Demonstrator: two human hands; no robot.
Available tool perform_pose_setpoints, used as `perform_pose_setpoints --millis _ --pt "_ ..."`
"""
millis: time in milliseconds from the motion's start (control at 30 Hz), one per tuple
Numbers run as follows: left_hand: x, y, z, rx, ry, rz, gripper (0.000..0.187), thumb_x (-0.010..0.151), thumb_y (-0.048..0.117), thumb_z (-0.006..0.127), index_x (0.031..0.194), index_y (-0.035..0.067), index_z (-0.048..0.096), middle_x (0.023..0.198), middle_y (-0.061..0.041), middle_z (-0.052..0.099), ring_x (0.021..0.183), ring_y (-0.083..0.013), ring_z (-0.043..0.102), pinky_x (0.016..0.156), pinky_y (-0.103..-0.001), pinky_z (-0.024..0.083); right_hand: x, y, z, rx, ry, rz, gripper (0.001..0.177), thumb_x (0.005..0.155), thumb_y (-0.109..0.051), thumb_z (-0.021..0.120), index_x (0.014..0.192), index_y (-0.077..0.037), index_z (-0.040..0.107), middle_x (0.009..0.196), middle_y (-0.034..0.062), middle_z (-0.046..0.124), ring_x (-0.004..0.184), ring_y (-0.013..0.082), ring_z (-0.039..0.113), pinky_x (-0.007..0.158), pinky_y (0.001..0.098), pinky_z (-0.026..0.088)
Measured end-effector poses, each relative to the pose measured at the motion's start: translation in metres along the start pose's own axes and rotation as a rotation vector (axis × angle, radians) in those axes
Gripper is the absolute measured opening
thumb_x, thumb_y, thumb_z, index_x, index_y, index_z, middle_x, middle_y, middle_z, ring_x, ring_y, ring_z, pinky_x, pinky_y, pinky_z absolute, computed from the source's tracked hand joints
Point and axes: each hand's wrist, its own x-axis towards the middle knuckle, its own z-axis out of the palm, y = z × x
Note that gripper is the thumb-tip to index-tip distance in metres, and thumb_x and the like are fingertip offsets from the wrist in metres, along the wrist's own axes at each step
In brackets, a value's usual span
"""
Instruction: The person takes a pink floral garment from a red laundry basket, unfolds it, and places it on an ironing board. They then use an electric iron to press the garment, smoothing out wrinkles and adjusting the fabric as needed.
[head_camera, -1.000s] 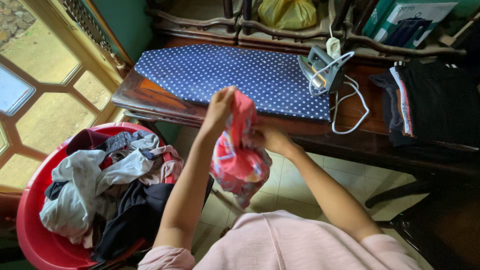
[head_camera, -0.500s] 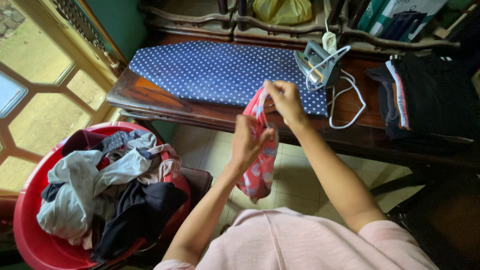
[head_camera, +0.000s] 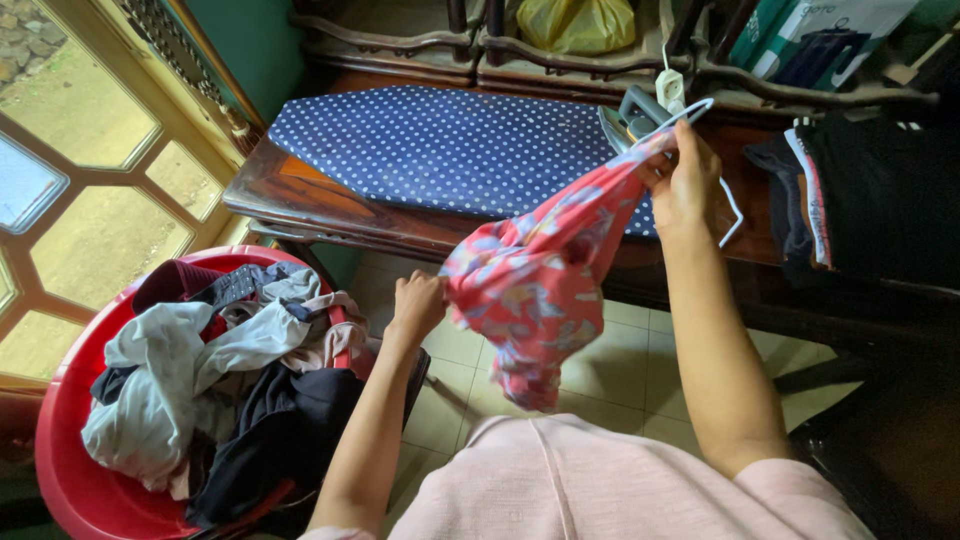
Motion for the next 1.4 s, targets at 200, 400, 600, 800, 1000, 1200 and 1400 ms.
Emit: perform_pose_setpoints --millis 200,400,600,800,1000,1200,1400 --pt "0.037 0.067 -0.019 -0.898 0.138 0.221 0.047 0.085 0.035 0.082 0.121 0.013 0.061 0.114 -0.01 0.071 0.104 -0.0282 0.071 0.084 -0.041 0.056 -0.023 0.014 0.045 -0.043 -0.099 0.127 0.019 0.105 -0.024 0.066 0.092 -0.009 0.067 0.082 0.0033 0.07 0.07 0.0166 0.07 0.062 0.0338 0.062" --pt "0.079 0.084 0.008 -0.798 0.27 0.111 0.019 0.098 0.021 0.066 0.103 0.003 0.071 0.079 -0.009 0.068 0.069 -0.019 0.066 0.064 -0.039 0.051 -0.03 0.007 0.056 -0.023 -0.139 0.065 0.019 0.105 -0.02 0.064 0.092 -0.008 0.069 0.084 0.0045 0.069 0.071 0.017 0.071 0.065 0.0378 0.064" --pt "0.111 0.056 -0.032 -1.255 0.176 -0.115 0.03 0.108 0.025 0.062 0.096 0.0 0.076 0.07 -0.001 0.057 0.064 -0.0072 0.046 0.054 -0.031 0.037 -0.049 0.014 0.033 -0.532 -0.373 0.202 0.027 0.097 -0.026 0.063 0.12 -0.011 0.06 0.088 0.0046 0.069 0.068 0.0188 0.069 0.064 0.0333 0.06" --pt "0.121 0.097 -0.067 -1.672 0.011 -0.049 0.03 0.103 0.023 0.056 0.105 -0.003 0.071 0.088 -0.009 0.075 0.071 -0.0149 0.072 0.065 -0.03 0.062 -0.081 0.101 0.032 -0.801 -0.819 -0.173 0.024 0.095 -0.006 0.068 0.118 0.002 0.068 0.109 0.0104 0.072 0.101 0.0171 0.068 0.09 0.0315 0.054" --pt "0.103 0.088 -0.049 -1.469 0.145 0.251 0.039 0.098 0.017 0.066 0.133 0.003 0.056 0.113 -0.004 0.067 0.098 -0.013 0.065 0.084 -0.03 0.055 -0.045 0.097 0.029 -0.625 -0.431 0.13 0.023 0.106 -0.017 0.062 0.106 0.004 0.071 0.099 0.0091 0.074 0.085 0.0143 0.07 0.075 0.0318 0.057" --pt "0.068 0.08 0.003 -0.999 0.194 0.053 0.02 0.092 0.012 0.075 0.107 0.005 0.066 0.083 -0.009 0.07 0.075 -0.0144 0.065 0.068 -0.031 0.055 -0.049 0.057 0.054 -0.356 -0.362 0.188 0.03 0.107 -0.022 0.054 0.122 0.001 0.065 0.097 0.0078 0.071 0.081 0.016 0.073 0.069 0.0345 0.067" --pt "0.06 0.073 -0.008 -0.855 0.373 -0.041 0.018 0.093 0.0 0.064 0.11 0.006 0.067 0.082 -0.017 0.066 0.068 -0.0291 0.062 0.066 -0.036 0.052 -0.048 0.031 0.066 -0.291 -0.321 0.133 0.029 0.109 -0.022 0.051 0.117 0.003 0.063 0.1 0.0101 0.072 0.083 0.0225 0.076 0.068 0.0372 0.067"
